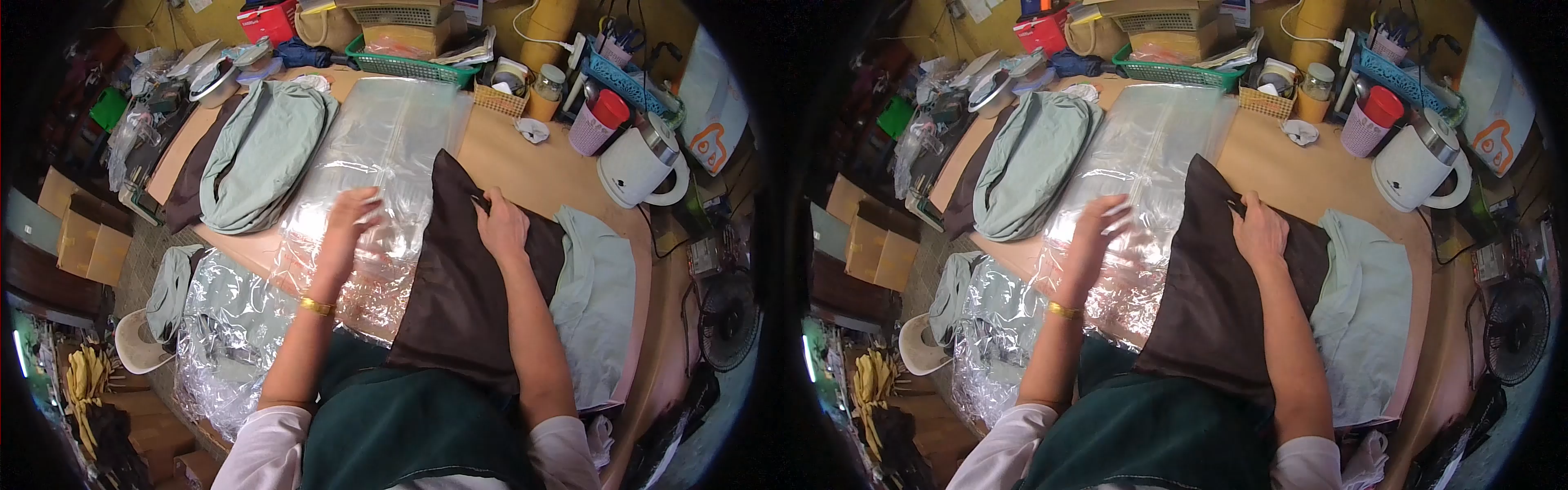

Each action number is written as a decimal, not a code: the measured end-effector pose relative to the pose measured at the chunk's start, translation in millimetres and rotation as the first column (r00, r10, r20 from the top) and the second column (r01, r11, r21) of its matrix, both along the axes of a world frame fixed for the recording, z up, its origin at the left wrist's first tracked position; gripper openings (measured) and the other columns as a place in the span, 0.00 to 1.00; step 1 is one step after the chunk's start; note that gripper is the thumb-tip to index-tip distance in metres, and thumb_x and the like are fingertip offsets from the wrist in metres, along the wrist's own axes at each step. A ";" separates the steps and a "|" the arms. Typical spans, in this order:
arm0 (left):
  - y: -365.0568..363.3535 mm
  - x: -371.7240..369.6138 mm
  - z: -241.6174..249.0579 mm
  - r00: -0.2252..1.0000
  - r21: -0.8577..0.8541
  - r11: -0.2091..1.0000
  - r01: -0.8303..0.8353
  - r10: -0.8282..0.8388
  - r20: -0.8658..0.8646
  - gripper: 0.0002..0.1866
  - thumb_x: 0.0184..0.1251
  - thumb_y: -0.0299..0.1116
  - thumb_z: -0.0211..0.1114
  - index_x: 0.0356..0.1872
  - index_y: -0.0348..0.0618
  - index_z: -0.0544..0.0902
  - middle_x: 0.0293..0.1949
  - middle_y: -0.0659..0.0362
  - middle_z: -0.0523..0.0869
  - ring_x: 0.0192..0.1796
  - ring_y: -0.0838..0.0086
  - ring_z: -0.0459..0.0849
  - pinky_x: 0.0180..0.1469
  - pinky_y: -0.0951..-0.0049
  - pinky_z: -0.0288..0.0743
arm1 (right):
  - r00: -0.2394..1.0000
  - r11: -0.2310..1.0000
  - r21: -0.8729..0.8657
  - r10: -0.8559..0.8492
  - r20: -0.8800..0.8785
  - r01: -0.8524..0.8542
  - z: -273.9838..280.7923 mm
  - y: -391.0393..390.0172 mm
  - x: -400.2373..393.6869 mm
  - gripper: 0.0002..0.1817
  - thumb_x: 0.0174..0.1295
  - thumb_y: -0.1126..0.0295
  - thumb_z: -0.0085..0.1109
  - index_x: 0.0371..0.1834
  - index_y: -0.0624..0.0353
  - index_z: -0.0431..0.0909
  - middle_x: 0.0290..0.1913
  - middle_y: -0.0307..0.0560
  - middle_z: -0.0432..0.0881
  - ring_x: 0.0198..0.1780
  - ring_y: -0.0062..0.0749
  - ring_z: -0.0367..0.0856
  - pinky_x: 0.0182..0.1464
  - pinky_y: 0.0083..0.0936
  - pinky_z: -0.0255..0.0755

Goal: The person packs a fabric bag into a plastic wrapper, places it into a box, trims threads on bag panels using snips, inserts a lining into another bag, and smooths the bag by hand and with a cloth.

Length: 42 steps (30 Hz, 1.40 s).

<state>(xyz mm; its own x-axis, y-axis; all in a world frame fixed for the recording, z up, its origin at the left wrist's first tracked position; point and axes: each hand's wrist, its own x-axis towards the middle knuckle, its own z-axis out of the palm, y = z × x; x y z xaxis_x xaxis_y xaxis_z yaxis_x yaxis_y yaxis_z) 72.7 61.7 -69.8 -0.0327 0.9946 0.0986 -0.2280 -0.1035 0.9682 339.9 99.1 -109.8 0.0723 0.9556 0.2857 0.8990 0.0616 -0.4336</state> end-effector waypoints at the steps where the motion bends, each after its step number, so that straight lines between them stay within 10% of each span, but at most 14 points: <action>1: -0.5 21.0 -11.0 0.981 0.004 0.999 0.035 -0.033 -0.189 0.25 0.75 0.46 0.57 0.62 0.39 0.68 0.63 0.49 0.73 0.54 0.66 0.80 0.56 0.64 0.75 | 1.000 1.000 0.000 -0.004 0.001 0.004 0.0 4.6 0.9 0.15 0.61 0.60 0.65 0.43 0.57 0.75 0.36 0.56 0.84 0.42 0.56 0.83 0.43 0.48 0.73; 3: -12.4 63.8 -3.0 0.848 -0.081 0.992 0.099 -0.126 -0.515 0.40 0.71 0.44 0.63 0.75 0.38 0.52 0.67 0.45 0.69 0.54 0.61 0.80 0.54 0.67 0.74 | 1.000 0.999 0.033 0.007 0.022 -0.008 1.3 13.8 3.0 0.14 0.64 0.61 0.62 0.44 0.57 0.74 0.34 0.56 0.85 0.41 0.55 0.84 0.44 0.47 0.74; 5: -10.7 77.3 -33.0 0.739 0.187 0.981 0.054 0.087 -0.668 0.37 0.69 0.47 0.65 0.70 0.34 0.62 0.55 0.39 0.80 0.45 0.66 0.82 0.47 0.67 0.75 | 1.000 1.000 0.021 -0.013 0.028 0.012 2.9 22.7 11.9 0.14 0.64 0.60 0.61 0.44 0.57 0.74 0.35 0.56 0.85 0.42 0.55 0.84 0.44 0.47 0.74; 7: -18.4 72.7 -5.0 0.505 -0.227 0.938 0.263 -0.334 -0.796 0.25 0.71 0.46 0.63 0.53 0.30 0.78 0.34 0.38 0.84 0.34 0.67 0.82 0.40 0.64 0.74 | 0.998 0.999 0.011 -0.042 0.038 0.041 5.3 32.7 26.9 0.13 0.64 0.60 0.61 0.44 0.56 0.75 0.36 0.57 0.85 0.42 0.55 0.84 0.45 0.47 0.74; 9: -36.0 54.9 0.3 0.715 -0.118 0.956 0.270 -0.281 -0.641 0.22 0.72 0.44 0.60 0.34 0.29 0.82 0.22 0.41 0.80 0.26 0.67 0.79 0.36 0.61 0.72 | 0.997 0.998 -0.013 -0.066 0.044 0.067 4.2 40.2 40.0 0.13 0.65 0.60 0.61 0.44 0.57 0.76 0.36 0.57 0.85 0.43 0.55 0.84 0.45 0.48 0.74; 11: -44.4 24.5 15.4 0.581 -0.150 0.954 0.258 -0.278 -0.765 0.21 0.74 0.43 0.58 0.26 0.34 0.79 0.18 0.52 0.78 0.25 0.76 0.75 0.32 0.67 0.70 | 0.997 0.997 0.018 -0.071 0.035 0.071 1.0 44.6 45.4 0.14 0.66 0.59 0.60 0.45 0.57 0.76 0.37 0.58 0.85 0.44 0.55 0.84 0.46 0.49 0.74; 19: -54.4 4.1 4.9 0.728 -0.188 0.970 0.153 -0.239 -0.642 0.20 0.78 0.41 0.55 0.24 0.41 0.77 0.25 0.67 0.77 0.30 0.88 0.71 0.36 0.80 0.67 | 1.000 0.994 -0.110 -0.019 -0.009 0.018 14.9 60.4 48.5 0.19 0.71 0.54 0.51 0.47 0.60 0.77 0.42 0.59 0.85 0.49 0.57 0.82 0.52 0.47 0.72; 22: -43.4 20.7 1.5 0.956 0.120 0.987 0.110 -0.072 -0.284 0.19 0.80 0.40 0.51 0.32 0.37 0.79 0.47 0.57 0.83 0.44 0.81 0.77 0.53 0.76 0.69 | 0.851 0.999 0.034 0.011 -0.525 0.008 44.3 28.4 9.9 0.19 0.72 0.57 0.47 0.41 0.65 0.79 0.40 0.61 0.84 0.46 0.58 0.82 0.48 0.43 0.73; 24: -31.3 32.3 -1.3 0.980 0.032 0.981 0.189 -0.190 0.049 0.18 0.80 0.41 0.51 0.34 0.39 0.78 0.46 0.57 0.83 0.44 0.81 0.77 0.53 0.76 0.69 | 0.855 0.973 0.229 0.131 -0.503 -0.014 38.4 0.5 -23.4 0.17 0.71 0.59 0.54 0.38 0.65 0.79 0.30 0.52 0.82 0.33 0.39 0.80 0.40 0.31 0.72; 27: -14.6 33.8 -10.3 0.843 0.021 0.935 0.354 -0.329 0.425 0.18 0.80 0.45 0.50 0.35 0.43 0.77 0.45 0.59 0.85 0.51 0.70 0.82 0.58 0.70 0.70 | 0.893 0.989 0.012 0.138 -0.429 -0.147 16.0 -28.3 -41.5 0.16 0.67 0.57 0.60 0.43 0.60 0.78 0.38 0.57 0.85 0.44 0.59 0.82 0.43 0.45 0.75; 31: -11.5 35.7 -16.0 0.894 -0.118 0.930 0.348 -0.367 -0.255 0.13 0.75 0.40 0.59 0.43 0.40 0.81 0.42 0.58 0.85 0.41 0.68 0.83 0.47 0.68 0.75 | 0.886 0.991 0.031 0.131 -0.444 -0.131 4.4 -37.0 -39.0 0.16 0.66 0.56 0.61 0.45 0.58 0.77 0.38 0.56 0.85 0.43 0.56 0.83 0.44 0.44 0.75; 33: -17.1 34.5 4.3 0.479 -0.018 0.938 0.345 -0.193 -0.857 0.12 0.67 0.36 0.67 0.45 0.39 0.84 0.36 0.55 0.86 0.40 0.66 0.84 0.45 0.68 0.76 | 0.849 0.992 0.057 0.129 -0.512 -0.116 11.1 -37.8 -38.4 0.16 0.66 0.56 0.61 0.46 0.57 0.77 0.40 0.55 0.85 0.44 0.54 0.84 0.45 0.44 0.75; 38: -5.2 14.0 12.2 0.282 -0.077 0.891 0.448 -0.222 -0.933 0.06 0.57 0.30 0.70 0.33 0.40 0.88 0.28 0.52 0.85 0.36 0.62 0.85 0.39 0.65 0.76 | 0.915 0.980 0.092 0.197 -0.353 -0.175 37.1 -47.5 -31.1 0.15 0.63 0.59 0.65 0.47 0.54 0.79 0.44 0.48 0.79 0.46 0.46 0.82 0.47 0.40 0.74; 42: -5.0 13.5 18.4 0.460 0.085 0.946 0.313 -0.073 -0.885 0.06 0.62 0.32 0.69 0.33 0.39 0.86 0.32 0.53 0.82 0.33 0.62 0.83 0.37 0.65 0.77 | 0.917 0.964 0.122 0.264 -0.300 -0.238 54.5 -59.6 -30.1 0.15 0.57 0.67 0.70 0.46 0.55 0.80 0.38 0.44 0.75 0.36 0.34 0.79 0.38 0.27 0.74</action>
